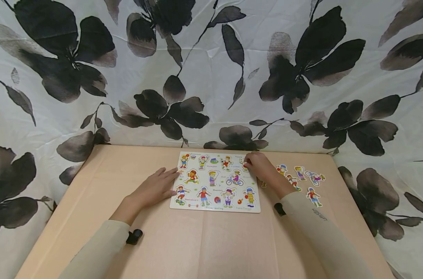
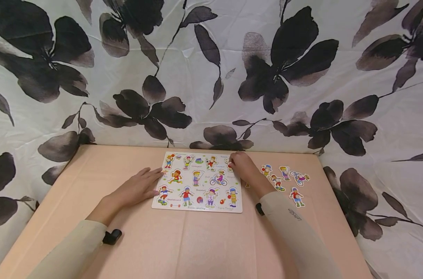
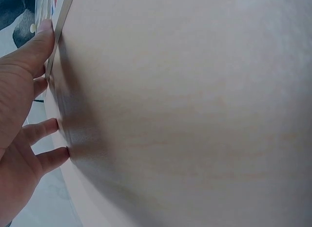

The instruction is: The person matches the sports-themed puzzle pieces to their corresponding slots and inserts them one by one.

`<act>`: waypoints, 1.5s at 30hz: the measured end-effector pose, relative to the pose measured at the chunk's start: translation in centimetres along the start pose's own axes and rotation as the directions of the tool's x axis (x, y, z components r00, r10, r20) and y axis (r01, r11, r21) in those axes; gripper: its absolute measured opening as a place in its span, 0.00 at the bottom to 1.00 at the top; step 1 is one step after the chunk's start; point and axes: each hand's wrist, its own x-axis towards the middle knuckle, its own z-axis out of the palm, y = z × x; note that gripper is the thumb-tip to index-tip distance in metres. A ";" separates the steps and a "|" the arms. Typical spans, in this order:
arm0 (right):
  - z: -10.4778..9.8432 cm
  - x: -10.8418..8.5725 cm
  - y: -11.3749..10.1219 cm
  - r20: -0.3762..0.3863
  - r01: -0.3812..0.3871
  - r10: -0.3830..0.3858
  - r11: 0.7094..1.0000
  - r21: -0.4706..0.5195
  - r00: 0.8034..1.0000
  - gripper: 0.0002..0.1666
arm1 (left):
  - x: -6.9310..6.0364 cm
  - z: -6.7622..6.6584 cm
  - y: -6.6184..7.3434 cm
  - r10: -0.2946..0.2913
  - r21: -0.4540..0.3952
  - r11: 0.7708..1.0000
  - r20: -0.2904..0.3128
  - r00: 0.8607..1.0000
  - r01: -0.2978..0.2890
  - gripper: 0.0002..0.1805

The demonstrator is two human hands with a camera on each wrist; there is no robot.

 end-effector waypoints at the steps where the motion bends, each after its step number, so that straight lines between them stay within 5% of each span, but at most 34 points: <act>1: 0.0 0.0 -0.1 0.005 0.000 0.000 1.000 -0.001 1.000 0.09 | 0.0 0.0 0.0 -0.002 0.000 1.000 0.000 1.000 0.002 0.41; 27: -0.5 -0.8 -0.2 -0.003 -0.042 0.042 0.999 0.030 0.999 0.12 | 0.1 0.1 0.0 0.000 -0.002 1.000 0.014 1.000 0.000 0.41; 45: -3.0 -4.6 3.6 -0.043 0.003 0.002 0.993 0.118 0.999 0.14 | 0.0 0.1 0.0 0.002 0.010 1.000 0.011 1.000 -0.002 0.40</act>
